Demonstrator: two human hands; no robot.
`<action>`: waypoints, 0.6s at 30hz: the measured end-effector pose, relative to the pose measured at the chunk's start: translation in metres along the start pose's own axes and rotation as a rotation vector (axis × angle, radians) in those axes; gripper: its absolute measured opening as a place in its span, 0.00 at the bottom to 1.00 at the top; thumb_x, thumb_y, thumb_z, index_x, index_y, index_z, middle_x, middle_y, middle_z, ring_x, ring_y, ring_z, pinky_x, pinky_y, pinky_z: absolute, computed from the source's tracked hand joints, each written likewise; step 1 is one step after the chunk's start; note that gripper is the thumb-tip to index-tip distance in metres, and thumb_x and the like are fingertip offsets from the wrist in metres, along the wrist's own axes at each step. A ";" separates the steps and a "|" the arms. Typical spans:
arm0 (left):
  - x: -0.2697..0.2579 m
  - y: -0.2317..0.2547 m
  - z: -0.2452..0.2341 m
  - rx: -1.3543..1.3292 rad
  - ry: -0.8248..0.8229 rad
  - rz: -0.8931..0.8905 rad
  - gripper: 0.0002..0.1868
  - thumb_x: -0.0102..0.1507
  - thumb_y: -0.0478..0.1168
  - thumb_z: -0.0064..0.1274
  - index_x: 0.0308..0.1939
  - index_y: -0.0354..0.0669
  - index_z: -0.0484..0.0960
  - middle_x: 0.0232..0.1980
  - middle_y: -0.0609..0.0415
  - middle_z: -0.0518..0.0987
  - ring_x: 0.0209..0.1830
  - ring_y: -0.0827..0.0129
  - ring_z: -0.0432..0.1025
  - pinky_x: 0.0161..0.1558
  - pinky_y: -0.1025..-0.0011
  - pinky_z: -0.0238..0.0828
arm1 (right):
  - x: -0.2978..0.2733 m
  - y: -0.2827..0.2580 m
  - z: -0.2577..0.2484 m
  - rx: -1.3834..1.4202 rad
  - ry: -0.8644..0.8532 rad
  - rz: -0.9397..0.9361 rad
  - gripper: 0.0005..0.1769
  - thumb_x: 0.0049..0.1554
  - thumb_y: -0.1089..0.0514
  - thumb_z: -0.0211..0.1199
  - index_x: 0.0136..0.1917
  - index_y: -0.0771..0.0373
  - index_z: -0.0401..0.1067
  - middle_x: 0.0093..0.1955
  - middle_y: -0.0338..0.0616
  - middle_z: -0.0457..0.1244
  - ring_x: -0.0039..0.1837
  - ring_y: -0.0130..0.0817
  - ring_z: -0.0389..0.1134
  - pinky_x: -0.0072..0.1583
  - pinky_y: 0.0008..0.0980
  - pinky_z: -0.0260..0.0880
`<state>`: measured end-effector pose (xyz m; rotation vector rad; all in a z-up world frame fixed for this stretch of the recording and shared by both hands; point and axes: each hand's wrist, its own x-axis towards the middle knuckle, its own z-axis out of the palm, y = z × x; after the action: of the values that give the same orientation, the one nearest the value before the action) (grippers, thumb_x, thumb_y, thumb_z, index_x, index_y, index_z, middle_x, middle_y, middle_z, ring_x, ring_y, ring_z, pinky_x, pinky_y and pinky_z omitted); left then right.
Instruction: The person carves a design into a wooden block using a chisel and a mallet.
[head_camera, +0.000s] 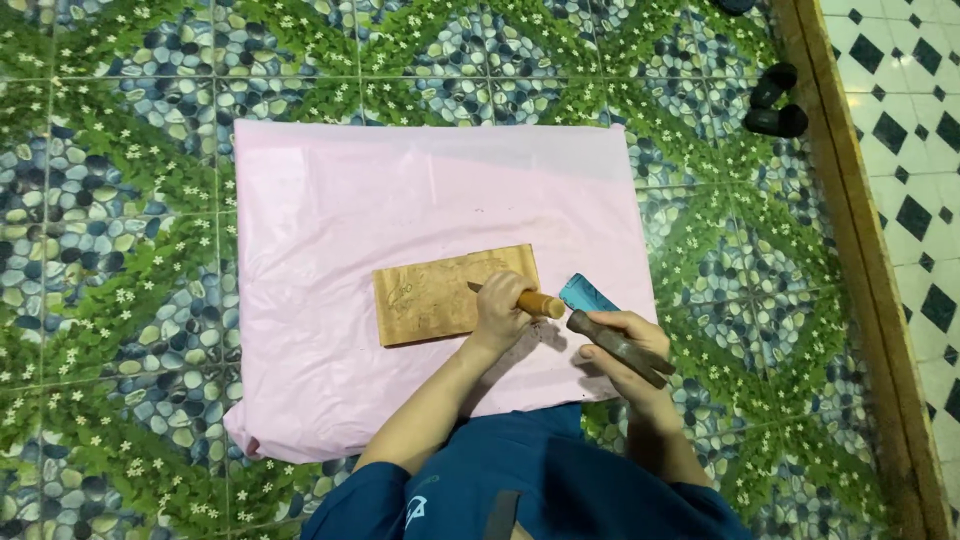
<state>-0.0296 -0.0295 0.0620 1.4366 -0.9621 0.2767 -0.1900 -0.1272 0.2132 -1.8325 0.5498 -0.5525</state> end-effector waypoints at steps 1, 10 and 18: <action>0.003 0.003 -0.002 -0.001 0.010 -0.005 0.12 0.65 0.47 0.61 0.37 0.46 0.76 0.30 0.50 0.74 0.29 0.47 0.73 0.33 0.52 0.71 | 0.002 0.009 0.002 -0.017 -0.026 0.003 0.26 0.36 0.63 0.84 0.50 0.65 0.82 0.32 0.46 0.69 0.34 0.25 0.64 0.35 0.24 0.60; 0.018 0.021 -0.013 0.010 0.028 -0.008 0.11 0.65 0.38 0.53 0.29 0.41 0.71 0.27 0.50 0.71 0.26 0.55 0.64 0.33 0.60 0.57 | 0.003 -0.061 0.025 0.070 -0.079 0.420 0.21 0.49 0.65 0.71 0.57 0.67 0.76 0.44 0.55 0.71 0.33 0.45 0.76 0.32 0.38 0.84; 0.013 0.026 -0.002 0.089 0.038 0.057 0.19 0.69 0.47 0.54 0.25 0.47 0.70 0.21 0.59 0.66 0.20 0.68 0.59 0.29 0.69 0.56 | -0.002 -0.024 -0.006 -0.134 -0.040 -0.066 0.23 0.47 0.58 0.74 0.56 0.64 0.78 0.54 0.48 0.72 0.53 0.32 0.74 0.56 0.24 0.72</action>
<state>-0.0386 -0.0278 0.0895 1.4814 -0.9713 0.3920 -0.1929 -0.1235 0.2374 -1.9903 0.5110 -0.5335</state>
